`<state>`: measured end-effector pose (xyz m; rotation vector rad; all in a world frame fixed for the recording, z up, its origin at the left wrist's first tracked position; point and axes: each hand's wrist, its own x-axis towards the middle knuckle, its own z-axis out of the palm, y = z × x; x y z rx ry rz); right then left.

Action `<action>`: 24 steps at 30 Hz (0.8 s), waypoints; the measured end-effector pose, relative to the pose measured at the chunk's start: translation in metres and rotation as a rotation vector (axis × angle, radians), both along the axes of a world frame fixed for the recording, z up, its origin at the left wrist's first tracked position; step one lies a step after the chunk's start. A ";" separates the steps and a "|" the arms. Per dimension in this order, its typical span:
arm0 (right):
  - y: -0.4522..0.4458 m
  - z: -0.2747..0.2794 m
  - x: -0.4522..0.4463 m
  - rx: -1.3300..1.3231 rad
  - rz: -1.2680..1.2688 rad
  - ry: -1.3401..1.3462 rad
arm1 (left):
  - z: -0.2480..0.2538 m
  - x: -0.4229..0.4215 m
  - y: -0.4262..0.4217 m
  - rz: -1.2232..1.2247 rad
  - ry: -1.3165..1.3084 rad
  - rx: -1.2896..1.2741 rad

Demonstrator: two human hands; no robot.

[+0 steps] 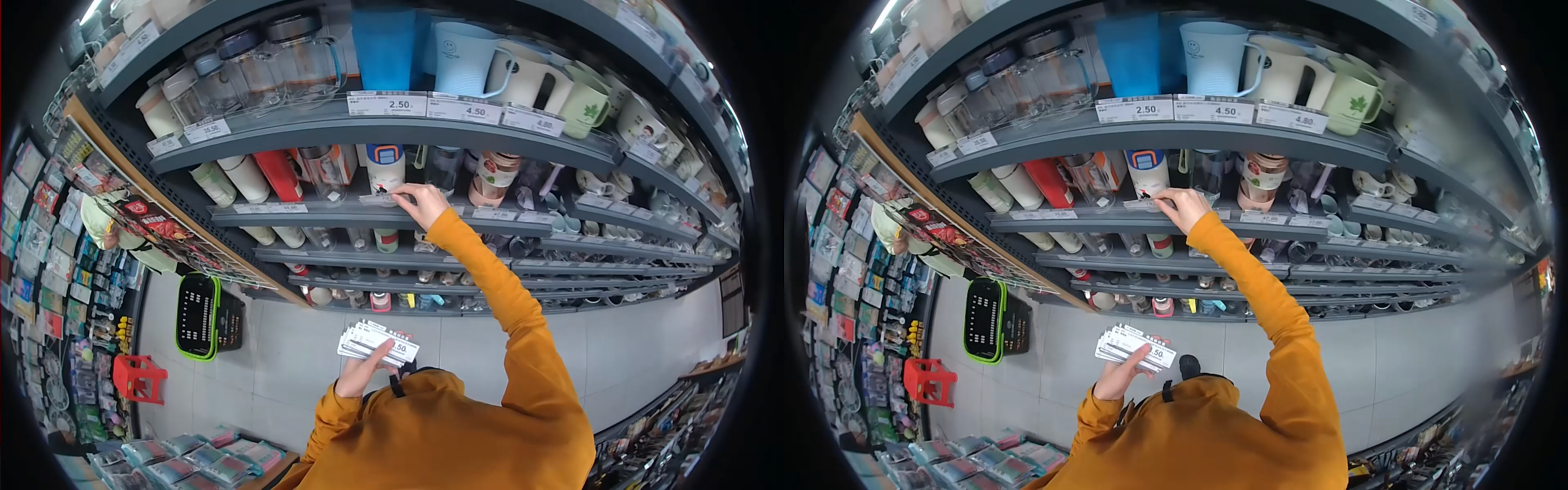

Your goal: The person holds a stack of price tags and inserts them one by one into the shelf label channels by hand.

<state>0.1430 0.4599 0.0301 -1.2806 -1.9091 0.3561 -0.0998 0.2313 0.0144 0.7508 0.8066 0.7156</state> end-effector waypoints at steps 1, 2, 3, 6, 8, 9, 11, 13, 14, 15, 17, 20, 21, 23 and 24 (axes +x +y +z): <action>0.004 -0.001 0.001 -0.035 0.030 0.024 | 0.000 0.003 0.008 0.015 0.007 0.001; 0.006 -0.002 0.003 -0.047 0.056 0.031 | 0.003 0.005 0.015 0.027 0.010 0.002; 0.008 -0.003 0.003 -0.068 0.075 0.069 | 0.002 0.007 0.020 0.022 0.009 -0.005; 0.006 0.002 0.002 -0.084 0.134 0.155 | -0.005 0.008 0.033 0.015 0.006 -0.031; 0.006 0.005 0.001 -0.096 0.131 0.176 | -0.011 0.009 0.037 0.029 -0.006 -0.058; 0.006 0.005 0.001 -0.103 0.130 0.183 | -0.016 0.006 0.039 0.032 -0.009 -0.072; 0.007 0.004 0.000 -0.108 0.129 0.106 | -0.025 0.002 0.042 0.036 -0.019 -0.098; 0.007 0.002 0.000 -0.094 0.108 0.008 | -0.024 -0.004 0.044 0.046 -0.021 -0.113; 0.007 0.001 0.001 -0.079 0.087 -0.048 | -0.023 -0.007 0.047 0.047 -0.020 -0.119; 0.005 0.000 0.000 -0.065 0.062 -0.104 | -0.024 -0.011 0.048 0.047 -0.026 -0.130; 0.000 0.000 -0.003 0.017 0.036 -0.160 | -0.027 -0.018 0.050 0.032 -0.038 -0.155; -0.016 0.013 -0.013 0.146 -0.026 -0.229 | -0.026 -0.029 0.054 -0.066 -0.041 -0.132; -0.023 0.015 -0.017 0.200 -0.073 -0.288 | -0.026 -0.034 0.055 -0.098 -0.037 -0.124; -0.050 0.028 -0.034 0.265 -0.199 -0.188 | -0.036 -0.050 0.057 -0.127 -0.006 -0.102; -0.068 0.037 -0.047 0.270 -0.258 -0.109 | -0.039 -0.060 0.059 -0.132 0.005 -0.081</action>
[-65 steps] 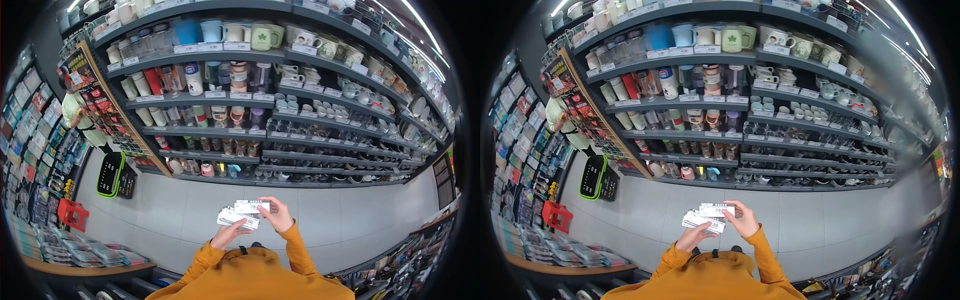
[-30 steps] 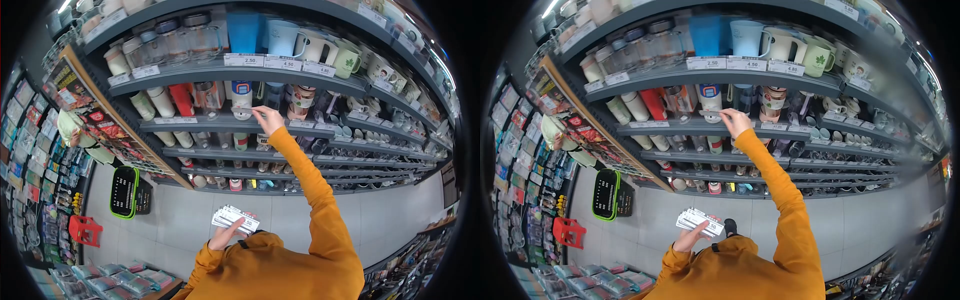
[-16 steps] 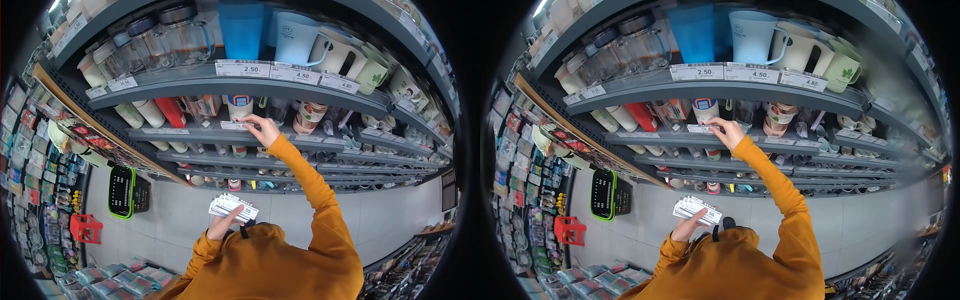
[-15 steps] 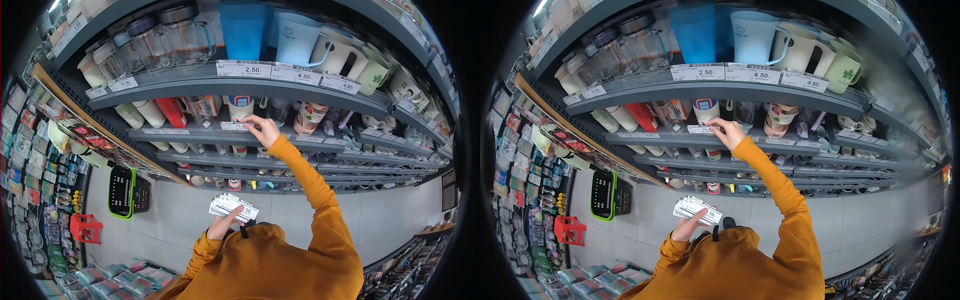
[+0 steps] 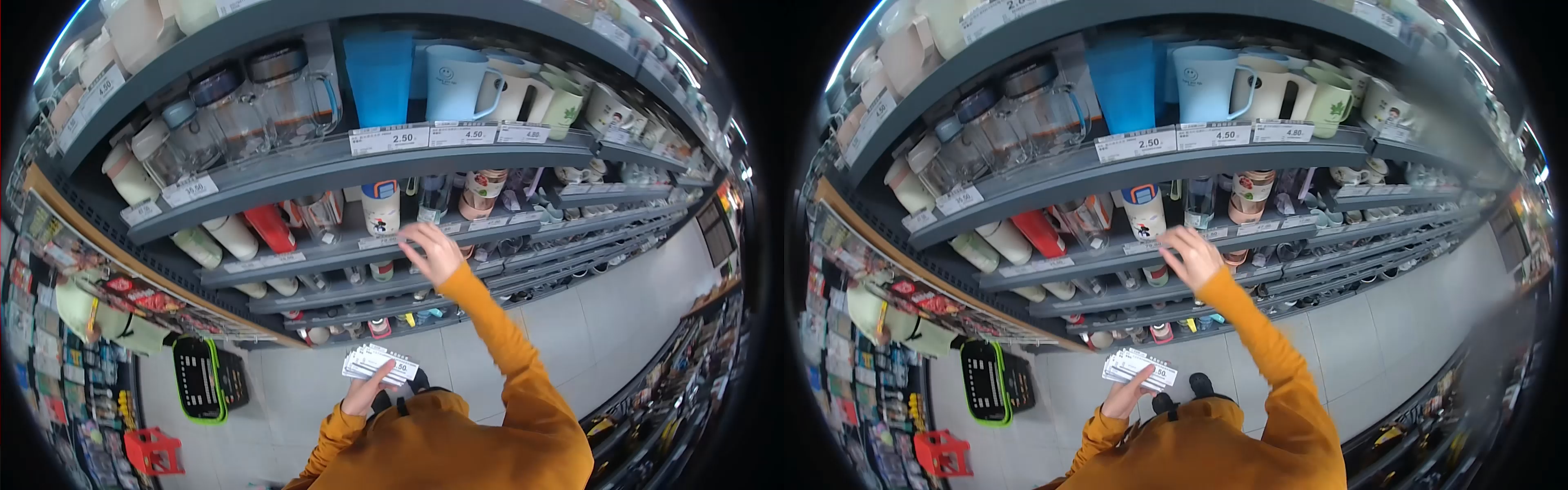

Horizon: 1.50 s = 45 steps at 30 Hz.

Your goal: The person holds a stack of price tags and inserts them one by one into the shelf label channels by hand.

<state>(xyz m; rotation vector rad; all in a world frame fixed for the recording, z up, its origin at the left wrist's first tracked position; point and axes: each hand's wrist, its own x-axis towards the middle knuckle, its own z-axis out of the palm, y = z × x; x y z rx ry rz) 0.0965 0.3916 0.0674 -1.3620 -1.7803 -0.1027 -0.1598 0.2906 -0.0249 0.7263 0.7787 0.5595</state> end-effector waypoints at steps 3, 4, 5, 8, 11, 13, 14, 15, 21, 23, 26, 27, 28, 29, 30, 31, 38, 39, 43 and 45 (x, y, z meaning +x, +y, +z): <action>-0.060 -0.022 -0.046 -0.179 0.012 0.458 | -0.008 -0.027 0.009 0.009 0.047 0.035; -0.079 -0.035 -0.061 -0.261 0.032 0.434 | -0.009 -0.034 0.013 0.016 0.068 0.040; -0.101 -0.033 -0.079 -0.431 0.019 0.492 | -0.009 -0.039 0.015 0.009 0.073 0.054; -0.151 -0.064 -0.098 -0.587 0.000 0.630 | -0.005 -0.042 0.015 -0.031 0.091 0.102; -0.191 -0.072 -0.098 -0.721 -0.058 0.688 | -0.008 -0.028 0.003 -0.121 0.074 0.134; -0.210 -0.069 -0.092 -0.747 -0.110 0.716 | -0.003 -0.011 -0.009 -0.190 0.059 0.164; -0.221 -0.066 -0.088 -0.738 -0.134 0.735 | -0.005 -0.002 -0.016 -0.227 0.054 0.165; -0.233 -0.064 -0.082 -0.729 -0.160 0.754 | -0.006 0.008 -0.024 -0.265 0.048 0.165; -0.323 -0.071 -0.034 -0.444 -0.315 0.948 | 0.014 0.083 -0.087 -0.442 -0.031 0.231; -0.360 -0.082 -0.011 -0.363 -0.371 1.061 | 0.015 0.111 -0.120 -0.493 -0.054 0.247; -0.422 -0.082 0.027 -0.303 -0.436 1.201 | 0.020 0.156 -0.180 -0.538 -0.061 0.203; -0.443 -0.081 0.039 -0.286 -0.458 1.251 | 0.023 0.169 -0.202 -0.544 -0.042 0.175; -0.463 -0.083 0.053 -0.276 -0.477 1.258 | 0.018 0.181 -0.221 -0.555 -0.067 0.173; -0.483 -0.082 0.070 -0.236 -0.489 1.254 | 0.019 0.193 -0.238 -0.575 -0.079 0.167; -0.502 -0.076 0.088 -0.198 -0.508 1.251 | 0.022 0.205 -0.254 -0.598 -0.092 0.157; -0.519 -0.067 0.104 -0.164 -0.533 1.245 | 0.026 0.215 -0.270 -0.623 -0.107 0.139; -0.590 0.036 0.187 0.008 -0.453 1.089 | 0.052 0.281 -0.334 -0.757 -0.106 0.131; -0.593 0.042 0.193 0.027 -0.424 1.101 | 0.051 0.288 -0.339 -0.776 -0.102 0.115; -0.607 0.052 0.215 0.021 -0.372 1.092 | 0.049 0.313 -0.353 -0.827 -0.121 0.068; -0.614 0.054 0.227 0.016 -0.365 1.097 | 0.045 0.326 -0.358 -0.854 -0.159 0.046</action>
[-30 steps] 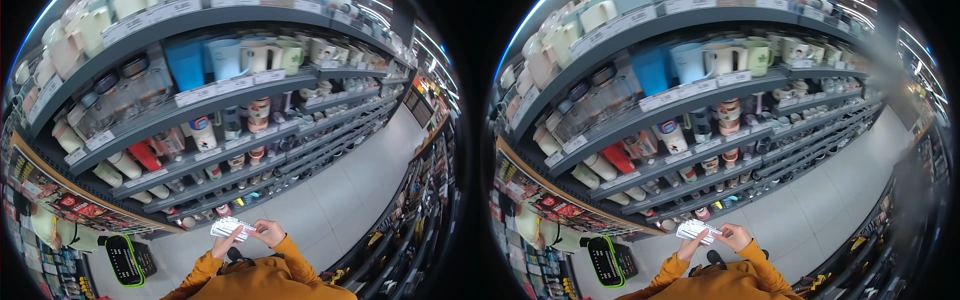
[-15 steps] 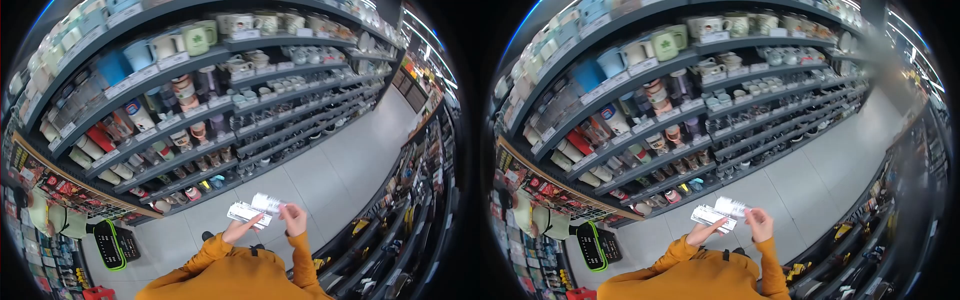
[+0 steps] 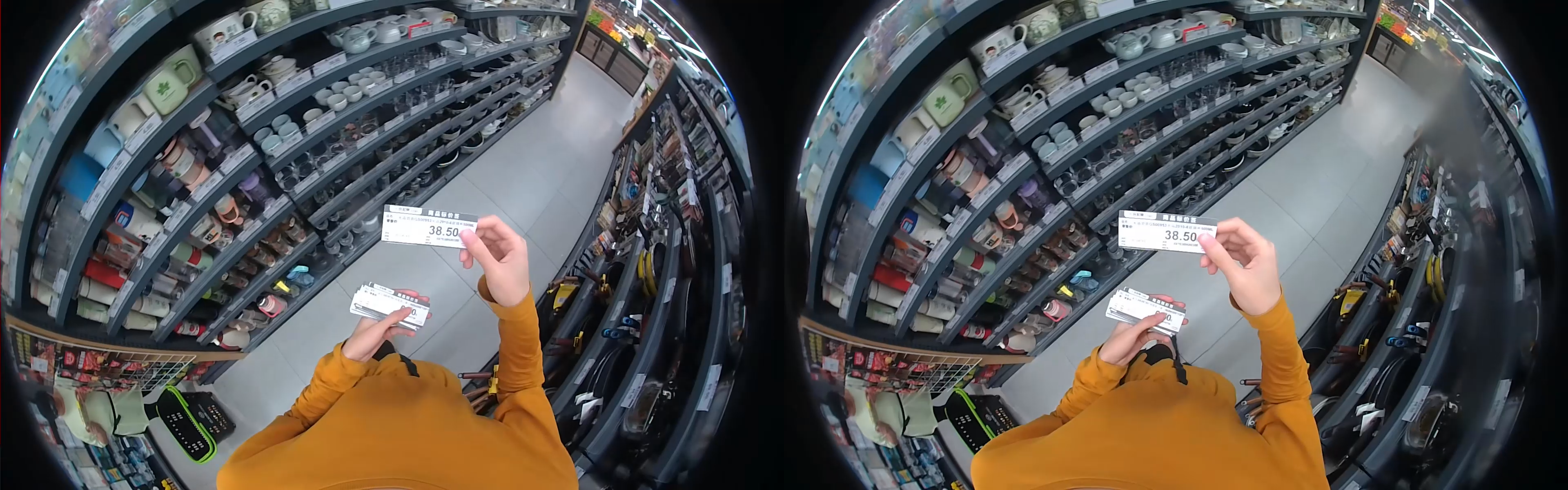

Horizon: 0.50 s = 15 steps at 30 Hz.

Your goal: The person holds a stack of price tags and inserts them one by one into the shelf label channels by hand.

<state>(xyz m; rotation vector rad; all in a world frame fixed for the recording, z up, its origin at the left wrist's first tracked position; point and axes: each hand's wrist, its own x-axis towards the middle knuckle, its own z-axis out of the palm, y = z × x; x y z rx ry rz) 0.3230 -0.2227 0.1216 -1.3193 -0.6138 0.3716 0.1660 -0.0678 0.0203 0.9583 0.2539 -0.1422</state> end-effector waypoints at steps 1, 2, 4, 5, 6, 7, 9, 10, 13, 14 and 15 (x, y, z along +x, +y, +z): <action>-0.003 0.000 0.006 -0.001 0.002 0.004 | -0.003 0.007 -0.002 -0.015 -0.017 -0.015; -0.006 0.001 0.013 -0.008 -0.001 0.003 | -0.005 0.014 -0.004 -0.030 -0.035 -0.031; -0.011 0.001 0.029 -0.023 -0.009 -0.001 | -0.008 0.032 -0.006 -0.067 -0.031 -0.050; -0.012 0.001 0.038 -0.022 -0.011 -0.003 | -0.010 0.042 -0.007 -0.084 -0.031 -0.059; -0.013 0.001 0.047 -0.020 -0.012 -0.008 | -0.011 0.052 -0.007 -0.095 -0.035 -0.047; -0.014 0.001 0.057 -0.019 -0.013 -0.013 | -0.012 0.063 -0.007 -0.106 -0.040 -0.035; -0.013 0.003 0.078 -0.003 -0.008 -0.021 | -0.012 0.088 -0.007 -0.125 -0.052 -0.023; -0.013 0.005 0.091 0.006 -0.003 -0.028 | -0.011 0.102 -0.007 -0.133 -0.060 -0.022; -0.012 0.014 0.132 -0.006 0.005 -0.049 | -0.008 0.145 -0.007 -0.148 -0.075 -0.008; -0.012 0.018 0.146 -0.018 0.013 -0.066 | -0.007 0.162 -0.006 -0.150 -0.085 0.000; -0.011 0.021 0.162 -0.029 0.024 -0.087 | -0.004 0.179 -0.006 -0.159 -0.083 -0.025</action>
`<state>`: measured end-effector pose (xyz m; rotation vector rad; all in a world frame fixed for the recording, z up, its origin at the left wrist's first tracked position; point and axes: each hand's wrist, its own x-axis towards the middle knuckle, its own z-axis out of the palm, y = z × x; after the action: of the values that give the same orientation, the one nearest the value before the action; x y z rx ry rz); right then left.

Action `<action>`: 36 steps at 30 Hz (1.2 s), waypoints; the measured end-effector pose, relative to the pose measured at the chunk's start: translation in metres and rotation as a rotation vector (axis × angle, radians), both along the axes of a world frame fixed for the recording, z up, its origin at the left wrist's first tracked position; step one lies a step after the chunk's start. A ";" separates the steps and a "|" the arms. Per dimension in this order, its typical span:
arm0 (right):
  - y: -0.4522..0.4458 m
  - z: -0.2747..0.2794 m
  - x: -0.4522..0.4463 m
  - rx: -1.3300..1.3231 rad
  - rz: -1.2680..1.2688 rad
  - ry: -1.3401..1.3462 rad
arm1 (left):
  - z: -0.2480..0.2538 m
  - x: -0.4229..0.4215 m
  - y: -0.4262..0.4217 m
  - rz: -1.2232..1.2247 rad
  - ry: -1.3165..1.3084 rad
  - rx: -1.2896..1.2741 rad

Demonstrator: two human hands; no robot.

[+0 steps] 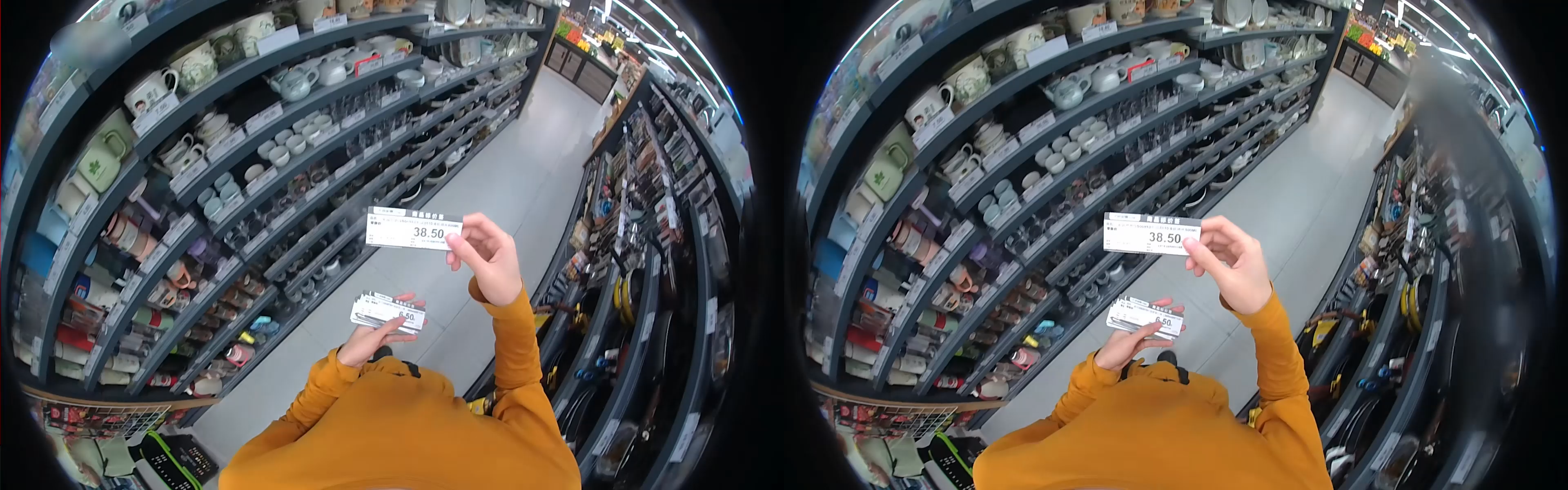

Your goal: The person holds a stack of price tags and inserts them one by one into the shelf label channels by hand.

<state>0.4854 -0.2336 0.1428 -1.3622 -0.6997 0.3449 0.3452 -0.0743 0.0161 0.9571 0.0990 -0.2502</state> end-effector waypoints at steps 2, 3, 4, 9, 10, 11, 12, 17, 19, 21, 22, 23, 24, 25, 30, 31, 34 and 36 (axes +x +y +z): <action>0.002 0.004 0.029 -0.016 0.018 -0.039 | 0.000 0.033 -0.002 -0.008 -0.028 -0.001; 0.002 0.004 0.043 -0.002 0.020 -0.037 | -0.001 0.046 -0.005 -0.010 -0.030 -0.002; 0.002 0.005 0.055 0.012 0.025 -0.029 | -0.001 0.059 -0.007 0.003 -0.017 0.042; -0.001 0.005 0.115 0.036 0.098 -0.003 | 0.005 0.100 -0.020 0.044 0.007 0.014; -0.003 0.005 0.128 0.042 0.116 0.009 | 0.002 0.107 -0.024 0.066 0.014 0.024; -0.005 0.004 0.140 0.047 0.135 0.020 | 0.000 0.113 -0.029 0.089 0.020 0.032; -0.007 0.003 0.152 0.057 0.156 0.031 | -0.003 0.119 -0.034 0.132 0.042 0.034; -0.023 -0.003 0.221 0.034 0.294 0.030 | -0.014 0.155 -0.074 0.347 0.088 0.016; -0.032 -0.010 0.245 0.022 0.353 0.076 | -0.012 0.172 -0.098 0.458 0.091 -0.003; -0.041 -0.017 0.264 -0.018 0.418 0.115 | -0.006 0.184 -0.117 0.536 0.065 -0.059; -0.045 -0.020 0.271 -0.043 0.451 0.133 | 0.000 0.191 -0.127 0.606 0.065 -0.068; -0.047 -0.020 0.276 -0.065 0.482 0.150 | 0.006 0.196 -0.136 0.654 0.059 -0.066; -0.046 -0.020 0.279 -0.078 0.489 0.138 | 0.012 0.199 -0.144 0.700 0.055 -0.059; -0.045 -0.022 0.282 -0.078 0.523 0.158 | 0.016 0.198 -0.150 0.746 0.056 -0.052; -0.034 -0.034 0.280 -0.114 0.688 0.192 | 0.009 0.181 -0.173 0.909 0.039 -0.094; -0.030 -0.038 0.276 -0.120 0.716 0.194 | 0.007 0.175 -0.176 0.938 0.047 -0.106; -0.014 -0.042 0.256 -0.167 0.796 0.205 | 0.007 0.154 -0.183 1.027 0.029 -0.107; 0.001 -0.045 0.240 -0.171 0.855 0.215 | 0.008 0.139 -0.184 1.098 0.038 -0.114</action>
<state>0.7250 -0.2327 0.0981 -1.0974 -1.0651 1.2334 0.4844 -0.2582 0.0238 0.6699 0.6123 0.7313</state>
